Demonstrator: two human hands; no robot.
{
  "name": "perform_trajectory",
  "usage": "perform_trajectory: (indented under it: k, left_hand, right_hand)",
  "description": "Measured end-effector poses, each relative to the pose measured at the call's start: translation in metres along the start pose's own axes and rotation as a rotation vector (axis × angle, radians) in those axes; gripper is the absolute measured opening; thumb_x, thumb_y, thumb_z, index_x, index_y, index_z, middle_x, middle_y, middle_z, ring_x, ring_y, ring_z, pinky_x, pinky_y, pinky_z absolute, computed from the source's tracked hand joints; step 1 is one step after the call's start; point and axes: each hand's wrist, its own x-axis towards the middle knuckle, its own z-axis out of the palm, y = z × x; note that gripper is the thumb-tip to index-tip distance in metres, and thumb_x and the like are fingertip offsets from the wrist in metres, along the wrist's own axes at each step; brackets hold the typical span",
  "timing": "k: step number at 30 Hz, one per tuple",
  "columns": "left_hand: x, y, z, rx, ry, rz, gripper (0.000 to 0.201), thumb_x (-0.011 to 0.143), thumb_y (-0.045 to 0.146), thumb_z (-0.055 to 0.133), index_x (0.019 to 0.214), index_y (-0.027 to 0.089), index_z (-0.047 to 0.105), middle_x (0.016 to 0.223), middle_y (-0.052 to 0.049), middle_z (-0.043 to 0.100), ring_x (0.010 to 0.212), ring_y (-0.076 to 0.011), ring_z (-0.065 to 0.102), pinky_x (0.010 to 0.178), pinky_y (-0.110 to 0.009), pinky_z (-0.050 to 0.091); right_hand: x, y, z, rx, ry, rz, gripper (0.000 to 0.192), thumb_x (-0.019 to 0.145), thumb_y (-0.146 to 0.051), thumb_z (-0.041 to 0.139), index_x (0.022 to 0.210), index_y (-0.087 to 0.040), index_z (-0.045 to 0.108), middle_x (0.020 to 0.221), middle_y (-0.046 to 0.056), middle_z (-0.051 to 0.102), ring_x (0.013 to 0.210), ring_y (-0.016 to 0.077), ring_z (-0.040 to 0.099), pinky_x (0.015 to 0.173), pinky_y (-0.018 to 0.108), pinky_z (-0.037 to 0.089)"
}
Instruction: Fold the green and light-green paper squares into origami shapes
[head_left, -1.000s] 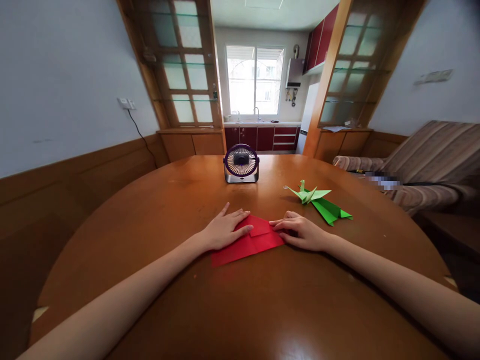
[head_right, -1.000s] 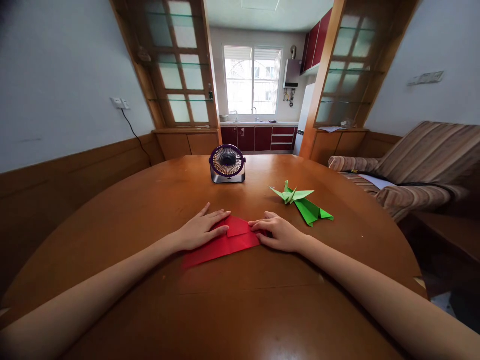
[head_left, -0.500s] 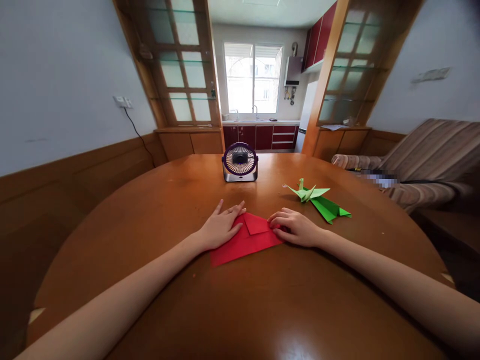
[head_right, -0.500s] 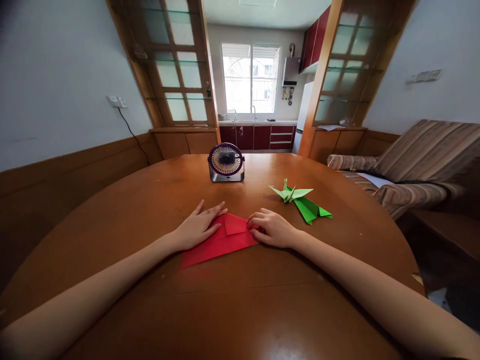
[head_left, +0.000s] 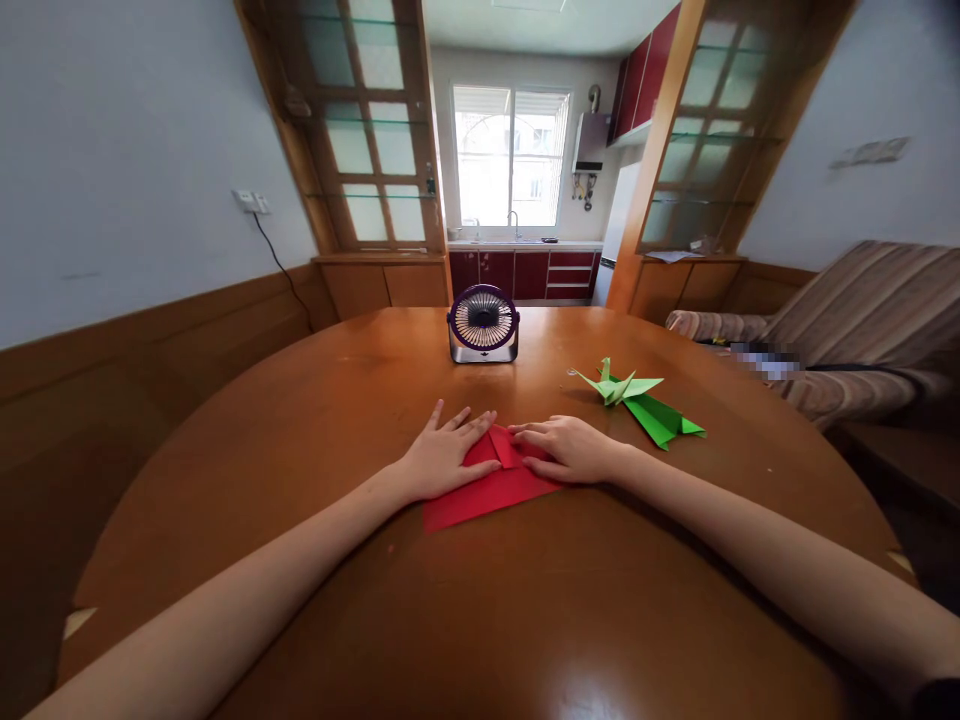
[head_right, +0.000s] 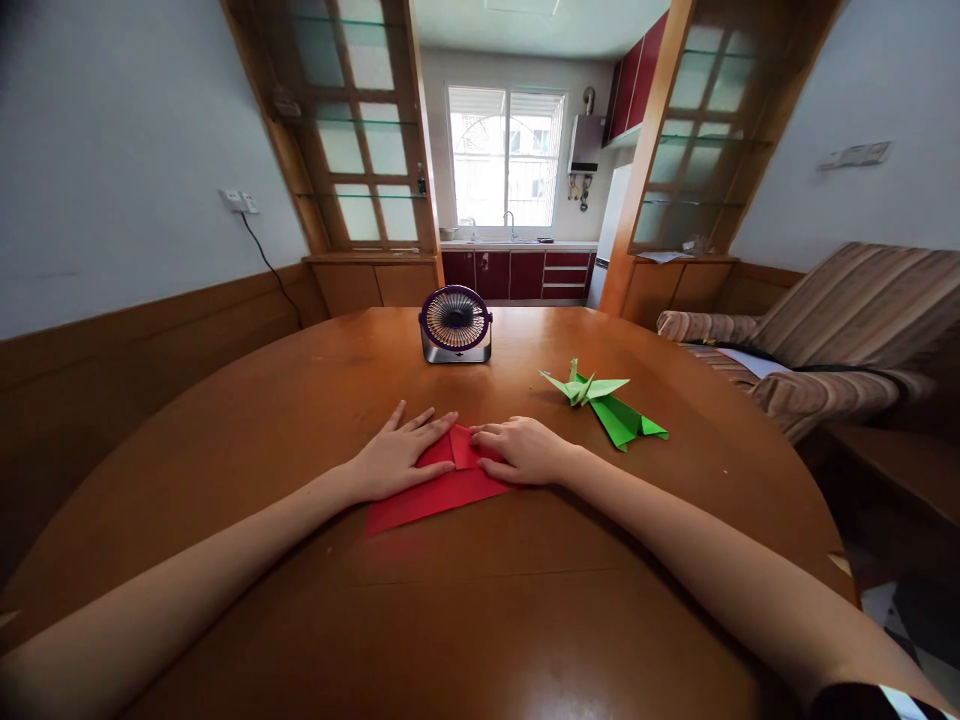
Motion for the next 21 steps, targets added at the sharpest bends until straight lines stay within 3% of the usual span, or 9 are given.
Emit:
perform_trajectory:
  k: [3, 6, 10, 13, 17, 21]
  left_hand:
    - [-0.002, 0.001, -0.003, 0.005, -0.032, 0.01, 0.074, 0.09, 0.071, 0.028, 0.151, 0.028, 0.026, 0.156, -0.005, 0.025, 0.145, -0.0313, 0.018, 0.115, -0.058, -0.009]
    - [-0.003, 0.0, -0.006, -0.011, -0.053, 0.021, 0.076, 0.09, 0.071, 0.029, 0.151, 0.026, 0.024, 0.157, -0.008, 0.021, 0.146, -0.0297, 0.016, 0.116, -0.057, -0.006]
    - [-0.008, 0.0, -0.01, -0.065, -0.064, 0.194, 0.071, 0.091, 0.068, 0.036, 0.15, 0.03, 0.027, 0.157, -0.007, 0.019, 0.147, -0.0266, 0.014, 0.118, -0.053, -0.001]
    - [-0.013, 0.004, -0.012, -0.111, -0.084, 0.297, 0.075, 0.089, 0.067, 0.042, 0.15, 0.027, 0.026, 0.157, -0.006, 0.022, 0.146, -0.0237, 0.015, 0.12, -0.044, 0.005]
    - [-0.019, 0.014, -0.014, -0.144, -0.114, 0.268, 0.09, 0.083, 0.072, 0.048, 0.152, 0.021, 0.021, 0.157, -0.01, 0.016, 0.146, -0.0281, 0.014, 0.12, -0.044, 0.013]
    - [-0.022, 0.02, -0.018, -0.143, -0.151, 0.231, 0.08, 0.088, 0.066, 0.044, 0.151, 0.02, 0.027, 0.156, -0.009, 0.02, 0.145, -0.0278, 0.02, 0.119, -0.042, 0.019]
  right_hand:
    - [-0.009, 0.001, -0.004, -0.024, -0.006, -0.029, 0.03, 0.095, -0.032, 0.046, 0.116, -0.017, 0.06, 0.118, 0.013, 0.065, 0.091, 0.0222, 0.065, 0.084, 0.038, 0.047]
    - [-0.023, 0.002, -0.008, 0.001, 0.0, -0.047, 0.027, 0.095, -0.03, 0.046, 0.111, -0.017, 0.063, 0.104, 0.011, 0.067, 0.085, 0.0201, 0.063, 0.081, 0.035, 0.047]
    - [-0.04, 0.007, -0.011, 0.061, 0.036, -0.047, 0.028, 0.095, -0.035, 0.048, 0.108, -0.016, 0.065, 0.093, 0.01, 0.065, 0.081, 0.0193, 0.061, 0.077, 0.034, 0.047]
    - [-0.044, 0.009, -0.011, 0.109, 0.071, -0.06, 0.031, 0.092, -0.04, 0.055, 0.107, -0.016, 0.065, 0.098, 0.012, 0.066, 0.09, 0.0216, 0.061, 0.084, 0.038, 0.048]
    - [-0.042, 0.008, -0.009, 0.213, 0.092, -0.092, 0.037, 0.088, -0.042, 0.061, 0.115, -0.017, 0.062, 0.125, 0.015, 0.06, 0.117, 0.0263, 0.055, 0.101, 0.045, 0.043]
    - [-0.04, 0.005, -0.009, 0.292, 0.047, -0.095, 0.047, 0.087, -0.04, 0.063, 0.127, -0.018, 0.056, 0.13, 0.014, 0.059, 0.123, 0.0242, 0.053, 0.105, 0.043, 0.042]
